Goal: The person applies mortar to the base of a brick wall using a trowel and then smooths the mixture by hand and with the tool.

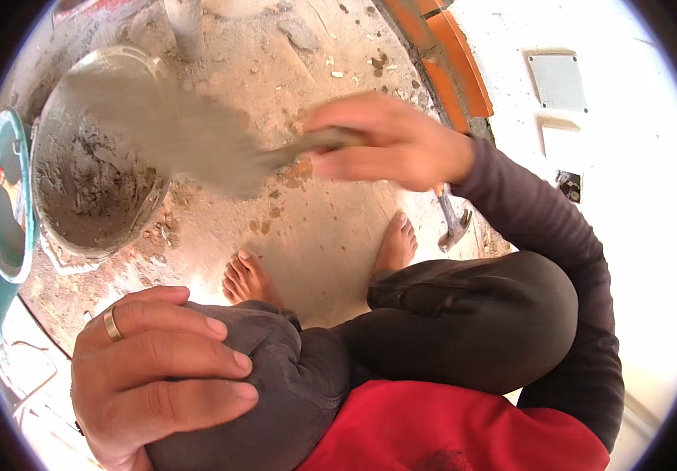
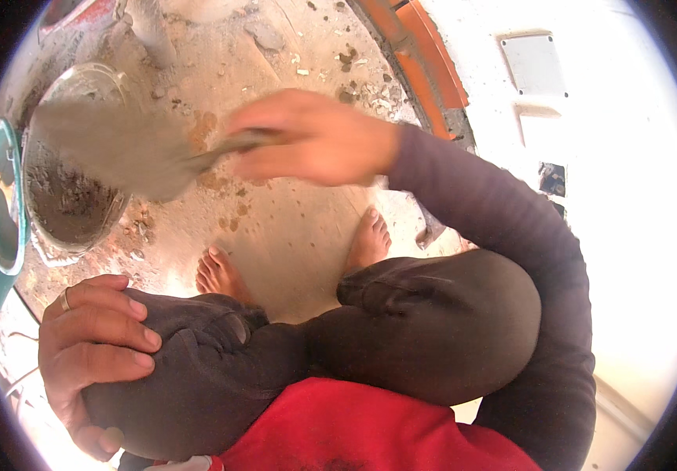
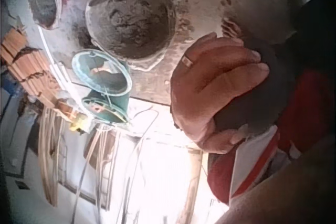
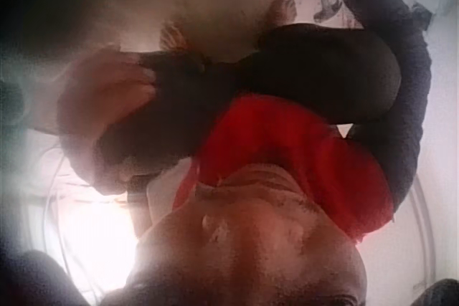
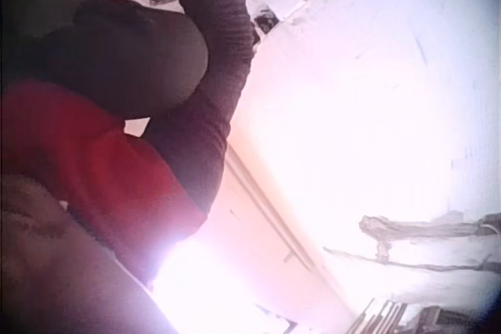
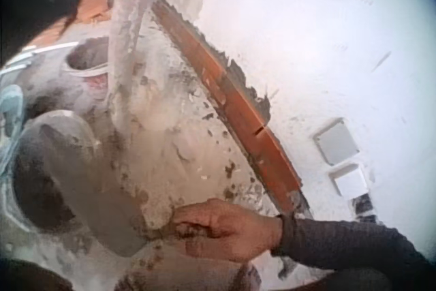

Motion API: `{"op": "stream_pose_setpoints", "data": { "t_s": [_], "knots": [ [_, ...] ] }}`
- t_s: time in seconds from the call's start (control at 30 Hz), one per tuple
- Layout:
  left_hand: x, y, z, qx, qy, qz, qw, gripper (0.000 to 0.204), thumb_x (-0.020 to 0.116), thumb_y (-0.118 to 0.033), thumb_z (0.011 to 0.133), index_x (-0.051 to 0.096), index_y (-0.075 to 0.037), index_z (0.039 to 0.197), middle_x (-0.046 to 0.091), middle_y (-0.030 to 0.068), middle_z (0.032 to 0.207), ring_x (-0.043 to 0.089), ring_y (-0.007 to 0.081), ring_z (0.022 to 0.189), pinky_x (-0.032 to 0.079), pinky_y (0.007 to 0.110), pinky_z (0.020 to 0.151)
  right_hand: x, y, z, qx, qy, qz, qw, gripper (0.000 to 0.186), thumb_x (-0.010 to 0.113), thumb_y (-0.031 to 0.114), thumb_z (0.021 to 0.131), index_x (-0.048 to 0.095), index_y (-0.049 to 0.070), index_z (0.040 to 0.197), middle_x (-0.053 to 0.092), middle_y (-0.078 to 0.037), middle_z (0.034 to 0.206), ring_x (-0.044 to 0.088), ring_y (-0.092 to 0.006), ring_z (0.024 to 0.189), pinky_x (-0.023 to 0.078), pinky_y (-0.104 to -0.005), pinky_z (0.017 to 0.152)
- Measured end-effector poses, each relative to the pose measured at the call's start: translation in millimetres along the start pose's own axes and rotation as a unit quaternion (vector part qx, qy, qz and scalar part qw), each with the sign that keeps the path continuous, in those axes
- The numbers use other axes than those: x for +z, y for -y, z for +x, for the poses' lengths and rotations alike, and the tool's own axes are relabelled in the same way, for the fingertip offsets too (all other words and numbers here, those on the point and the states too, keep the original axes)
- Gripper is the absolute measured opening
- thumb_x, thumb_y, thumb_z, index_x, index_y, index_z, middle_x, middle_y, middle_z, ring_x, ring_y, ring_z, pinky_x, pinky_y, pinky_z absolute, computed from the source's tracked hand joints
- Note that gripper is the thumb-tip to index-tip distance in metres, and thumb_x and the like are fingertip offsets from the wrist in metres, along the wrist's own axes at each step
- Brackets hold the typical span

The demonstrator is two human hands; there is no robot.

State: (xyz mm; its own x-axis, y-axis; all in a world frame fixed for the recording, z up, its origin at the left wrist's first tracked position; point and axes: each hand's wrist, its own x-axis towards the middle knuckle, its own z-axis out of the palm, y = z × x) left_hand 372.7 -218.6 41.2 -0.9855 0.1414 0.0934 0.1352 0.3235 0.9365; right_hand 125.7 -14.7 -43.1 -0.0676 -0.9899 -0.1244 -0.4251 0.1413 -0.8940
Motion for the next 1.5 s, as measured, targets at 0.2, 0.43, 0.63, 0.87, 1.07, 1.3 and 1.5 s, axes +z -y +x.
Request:
{"op": "stream_pose_setpoints", "data": {
  "t_s": [0.2, 0.43, 0.63, 0.87, 1.07, 1.3, 1.5],
  "knots": [
    [0, 13, 16, 0.017, -0.04, -0.075, 0.996, 0.039, 0.08, -0.031, 0.066, 0.066, -0.004, 0.09, 0.067, 0.017, 0.087, 0.066, 0.0333, 0.087, 0.053, 0.048, 0.082, -27, -49, -126, 0.201, -0.083, -0.254, 0.942, 0.015, 0.069, 0.009, 0.085, 0.064, 0.004, 0.099, 0.06, -0.008, 0.083, 0.057, -0.0265, 0.086, 0.044, -0.0376, 0.075],
    [-6, 29, 18, -0.086, 0.009, -0.008, 0.996, 0.018, 0.063, -0.041, 0.084, 0.062, -0.025, 0.076, 0.069, -0.0061, 0.08, 0.062, 0.0168, 0.083, 0.049, 0.044, 0.088, -33, -111, -128, 0.115, 0.026, -0.399, 0.909, 0.017, 0.068, -0.001, 0.078, 0.064, 0.008, 0.092, 0.062, -0.005, 0.1, 0.055, -0.0245, 0.117, 0.025, -0.0518, 0.117],
    [-25, 52, 15, -0.033, 0.098, -0.017, 0.994, 0.008, 0.065, -0.038, 0.083, 0.063, -0.031, 0.083, 0.067, -0.011, 0.086, 0.061, 0.0135, 0.085, 0.049, 0.041, 0.088, -59, -158, -113, 0.088, 0.084, -0.416, 0.901, 0.027, 0.062, -0.009, 0.075, 0.064, 0.006, 0.097, 0.063, -0.005, 0.103, 0.054, -0.0258, 0.123, 0.022, -0.0538, 0.118],
    [-28, 60, 19, -0.059, 0.136, -0.016, 0.989, 0.01, 0.064, -0.042, 0.085, 0.064, -0.033, 0.089, 0.065, -0.0128, 0.088, 0.059, 0.0113, 0.088, 0.048, 0.04, 0.089, -87, -193, -104, 0.079, 0.073, -0.426, 0.898, 0.029, 0.063, -0.01, 0.074, 0.064, 0.005, 0.099, 0.064, -0.007, 0.108, 0.055, -0.0264, 0.119, 0.026, -0.0518, 0.116],
    [-21, 62, 23, -0.067, 0.115, -0.03, 0.991, 0.01, 0.064, -0.043, 0.085, 0.064, -0.034, 0.089, 0.064, -0.0127, 0.088, 0.059, 0.0112, 0.089, 0.047, 0.04, 0.09, -93, -204, -111, 0.103, 0.079, -0.425, 0.896, 0.025, 0.065, -0.008, 0.076, 0.064, 0.004, 0.098, 0.063, -0.007, 0.107, 0.056, -0.0265, 0.115, 0.028, -0.0503, 0.115],
    [-27, 61, 27, -0.063, 0.15, -0.031, 0.986, 0.01, 0.065, -0.041, 0.084, 0.064, -0.032, 0.088, 0.064, -0.0117, 0.089, 0.059, 0.0123, 0.089, 0.046, 0.042, 0.092, -95, -209, -104, 0.113, 0.06, -0.367, 0.921, 0.025, 0.066, -0.007, 0.075, 0.063, 0.004, 0.098, 0.062, -0.006, 0.102, 0.056, -0.0272, 0.11, 0.031, -0.0503, 0.112],
    [-31, 54, 29, -0.092, 0.173, -0.02, 0.98, 0.011, 0.067, -0.039, 0.08, 0.065, -0.03, 0.085, 0.065, -0.0099, 0.09, 0.06, 0.0145, 0.091, 0.046, 0.043, 0.094, -89, -209, -104, 0.094, 0.063, -0.406, 0.907, 0.025, 0.066, -0.008, 0.075, 0.062, 0.005, 0.096, 0.062, -0.006, 0.101, 0.057, -0.0274, 0.108, 0.032, -0.0503, 0.112]
  ]
}}
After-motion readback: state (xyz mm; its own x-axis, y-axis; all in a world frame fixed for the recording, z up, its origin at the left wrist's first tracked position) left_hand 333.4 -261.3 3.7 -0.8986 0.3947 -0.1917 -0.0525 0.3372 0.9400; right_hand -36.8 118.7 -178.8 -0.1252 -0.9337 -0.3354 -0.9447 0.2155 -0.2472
